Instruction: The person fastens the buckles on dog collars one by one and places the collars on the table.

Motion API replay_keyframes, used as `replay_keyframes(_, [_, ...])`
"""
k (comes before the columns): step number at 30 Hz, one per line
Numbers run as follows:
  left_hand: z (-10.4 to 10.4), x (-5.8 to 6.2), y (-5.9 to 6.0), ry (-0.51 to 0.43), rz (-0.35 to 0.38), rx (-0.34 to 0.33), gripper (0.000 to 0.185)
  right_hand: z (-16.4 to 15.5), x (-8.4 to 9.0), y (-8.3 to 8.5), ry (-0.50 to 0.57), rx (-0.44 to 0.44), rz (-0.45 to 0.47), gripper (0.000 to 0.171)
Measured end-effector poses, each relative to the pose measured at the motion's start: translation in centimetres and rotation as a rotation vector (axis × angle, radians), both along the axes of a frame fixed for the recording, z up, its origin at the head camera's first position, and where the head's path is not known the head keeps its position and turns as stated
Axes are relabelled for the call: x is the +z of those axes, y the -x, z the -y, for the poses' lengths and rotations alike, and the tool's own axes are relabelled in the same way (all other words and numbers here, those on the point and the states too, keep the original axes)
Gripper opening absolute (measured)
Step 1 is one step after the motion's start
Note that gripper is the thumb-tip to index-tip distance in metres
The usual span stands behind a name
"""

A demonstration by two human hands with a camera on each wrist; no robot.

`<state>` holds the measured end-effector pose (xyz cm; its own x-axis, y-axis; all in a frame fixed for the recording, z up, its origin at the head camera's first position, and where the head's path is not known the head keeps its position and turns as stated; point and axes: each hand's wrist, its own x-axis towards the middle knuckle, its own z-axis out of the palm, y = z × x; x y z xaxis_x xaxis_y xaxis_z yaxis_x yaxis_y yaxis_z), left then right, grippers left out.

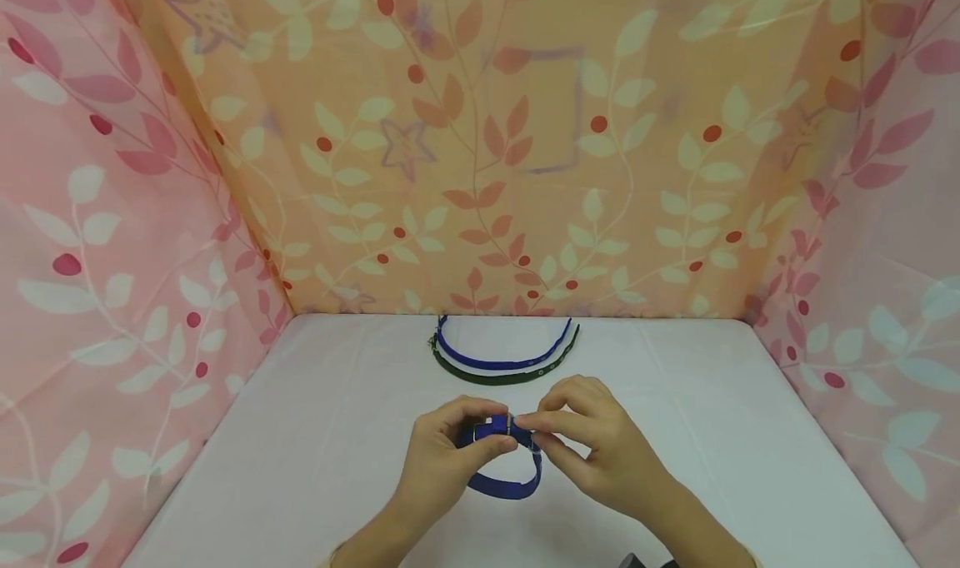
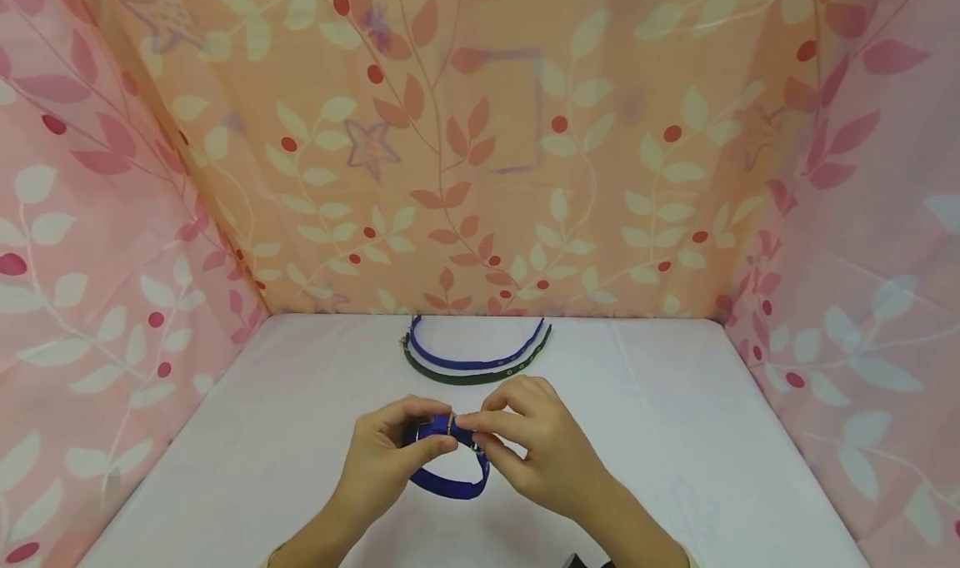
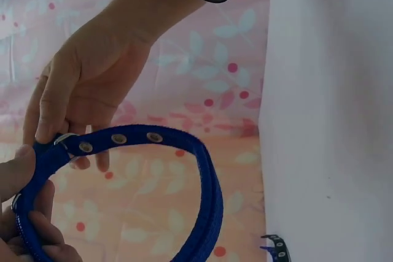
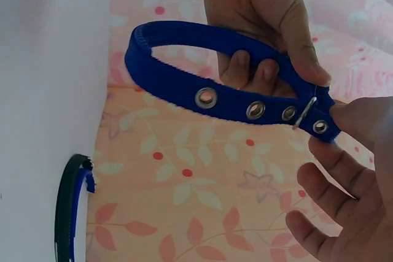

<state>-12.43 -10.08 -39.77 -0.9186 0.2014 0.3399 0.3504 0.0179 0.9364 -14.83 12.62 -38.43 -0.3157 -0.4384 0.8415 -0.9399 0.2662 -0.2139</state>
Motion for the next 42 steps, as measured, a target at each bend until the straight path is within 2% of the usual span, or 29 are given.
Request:
replay_keyframes(5, [0.1,0.3,0.0,0.043,0.060,-0.009,0.029,0.0,0.0,-0.5,-0.050,-0.051,0.121,0.031])
replay_keyframes(10, [0.0,0.4,-0.1,0.061,0.076,-0.002,0.024,-0.1,0.0,-0.8,-0.049,-0.093,0.216,0.041])
replay_keyframes(15, [-0.1,0.4,-0.2,0.063,0.067,0.004,0.022,-0.2,0.0,-1.0,-0.072,-0.135,0.289,0.044])
replay_keyframes(18, [-0.1,0.3,-0.2,0.055,0.035,0.004,0.021,-0.1,-0.1,-1.1,-0.079,-0.159,0.318,0.047])
replay_keyframes(25, [0.0,0.2,0.1,0.065,-0.074,0.042,0.019,-0.1,0.1,-1.0,-0.061,-0.195,0.275,0.055])
replay_keyframes(30, [0.2,0.4,0.2,0.069,-0.107,0.073,0.017,-0.2,0.3,-1.0,-0.058,-0.208,0.278,0.055])
replay_keyframes(38, [0.8,0.7,0.4,-0.019,-0.159,0.054,0.019,-0.3,0.5,-1.0,-0.058,-0.210,0.287,0.050])
replay_keyframes(42, [1.2,1.0,0.5,-0.035,-0.191,0.083,0.020,-0.4,0.5,-1.0,-0.054,-0.224,0.284,0.048])
